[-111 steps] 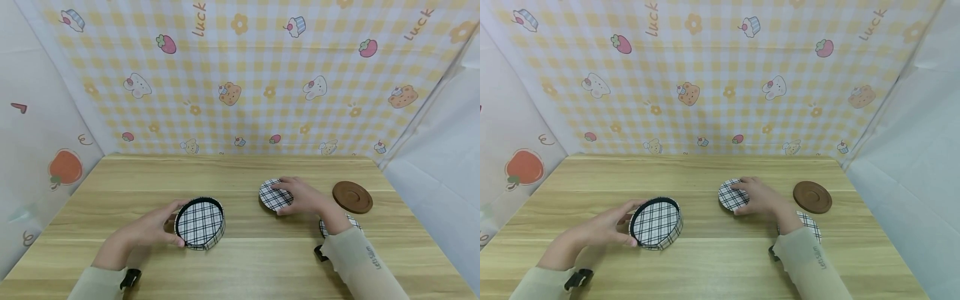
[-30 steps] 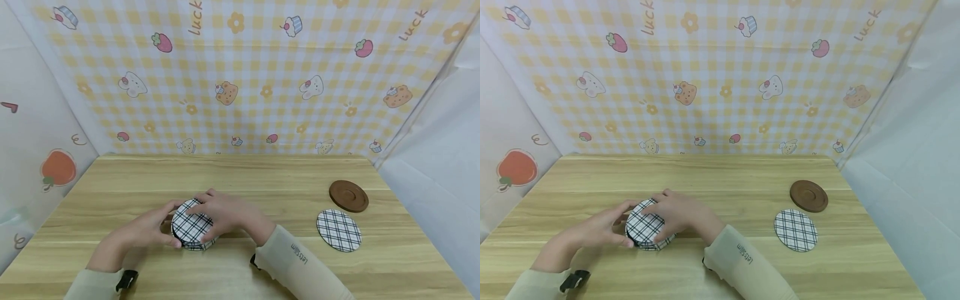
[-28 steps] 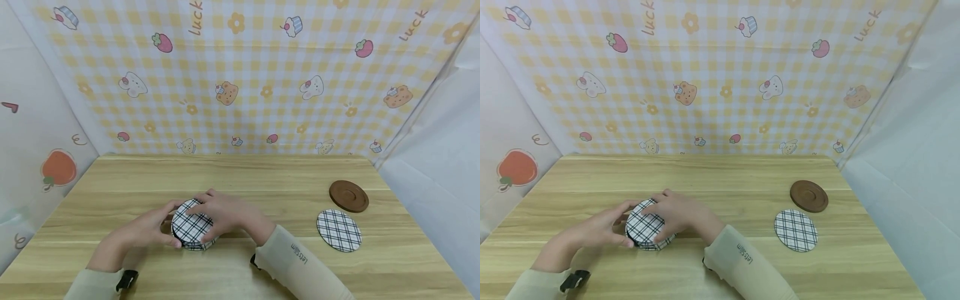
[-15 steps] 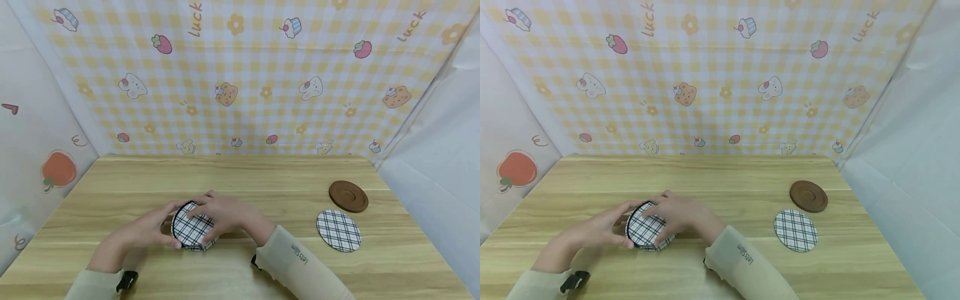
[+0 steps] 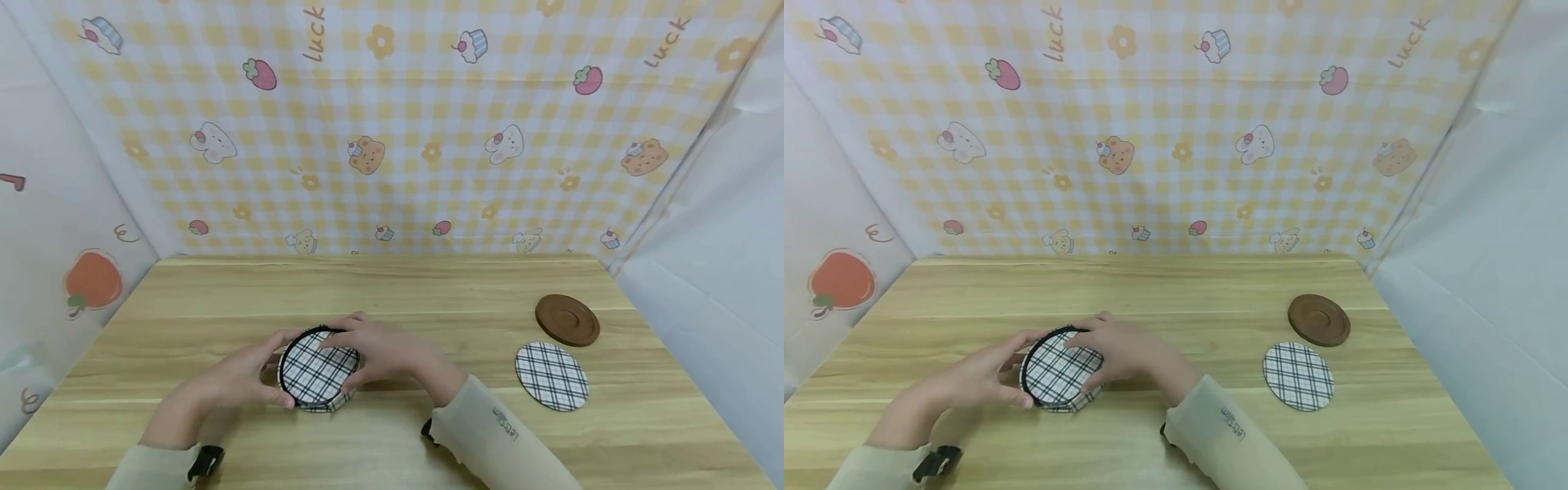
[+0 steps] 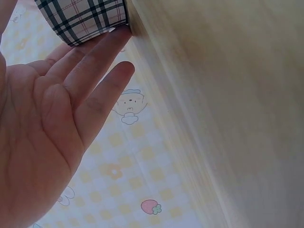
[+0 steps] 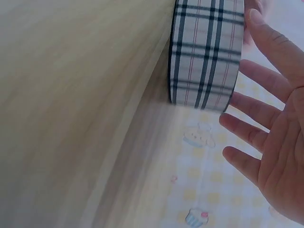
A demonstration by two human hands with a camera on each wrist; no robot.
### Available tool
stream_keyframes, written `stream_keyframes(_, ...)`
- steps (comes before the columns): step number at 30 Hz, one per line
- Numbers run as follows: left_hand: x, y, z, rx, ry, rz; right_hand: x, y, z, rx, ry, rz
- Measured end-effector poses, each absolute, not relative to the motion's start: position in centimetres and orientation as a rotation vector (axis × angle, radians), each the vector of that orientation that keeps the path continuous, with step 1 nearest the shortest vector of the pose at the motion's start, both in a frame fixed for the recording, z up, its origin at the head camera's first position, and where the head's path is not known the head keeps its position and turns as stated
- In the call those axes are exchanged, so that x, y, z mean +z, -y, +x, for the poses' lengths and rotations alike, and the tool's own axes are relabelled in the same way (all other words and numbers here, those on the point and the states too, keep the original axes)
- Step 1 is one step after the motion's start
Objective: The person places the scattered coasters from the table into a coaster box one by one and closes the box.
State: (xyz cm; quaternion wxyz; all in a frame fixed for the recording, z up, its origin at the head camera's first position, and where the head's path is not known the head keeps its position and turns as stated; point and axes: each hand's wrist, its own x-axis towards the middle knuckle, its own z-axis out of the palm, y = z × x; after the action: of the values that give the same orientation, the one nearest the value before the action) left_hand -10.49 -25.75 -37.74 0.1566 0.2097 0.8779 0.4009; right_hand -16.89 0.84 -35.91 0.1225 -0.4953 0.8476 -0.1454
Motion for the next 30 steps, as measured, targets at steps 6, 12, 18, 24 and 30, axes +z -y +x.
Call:
stream_keyframes(6, -37.5, 25.7, -10.4, 1.159, -2.515, 0.591, -36.1, -3.0, -16.9, -0.461, -2.494, -1.356)
stream_keyframes(12, -37.4, 25.7, -10.4, 1.165, -2.51, 0.602, -36.4, -5.4, -17.1, -0.552, -2.52, -1.276)
stream_keyframes(18, -37.5, 25.7, -10.3, 1.173, -2.505, 0.6, -36.3, -7.8, -17.3, -0.64, -2.554, -1.243)
stream_keyframes(24, -37.4, 25.8, -10.4, 1.174, -2.505, 0.653, -36.2, -10.5, -17.3, -0.692, -2.599, -1.183)
stream_keyframes(30, -37.4, 25.8, -10.4, 1.153, -2.523, 0.665, -35.7, -13.5, -17.2, -0.726, -2.619, -1.065)
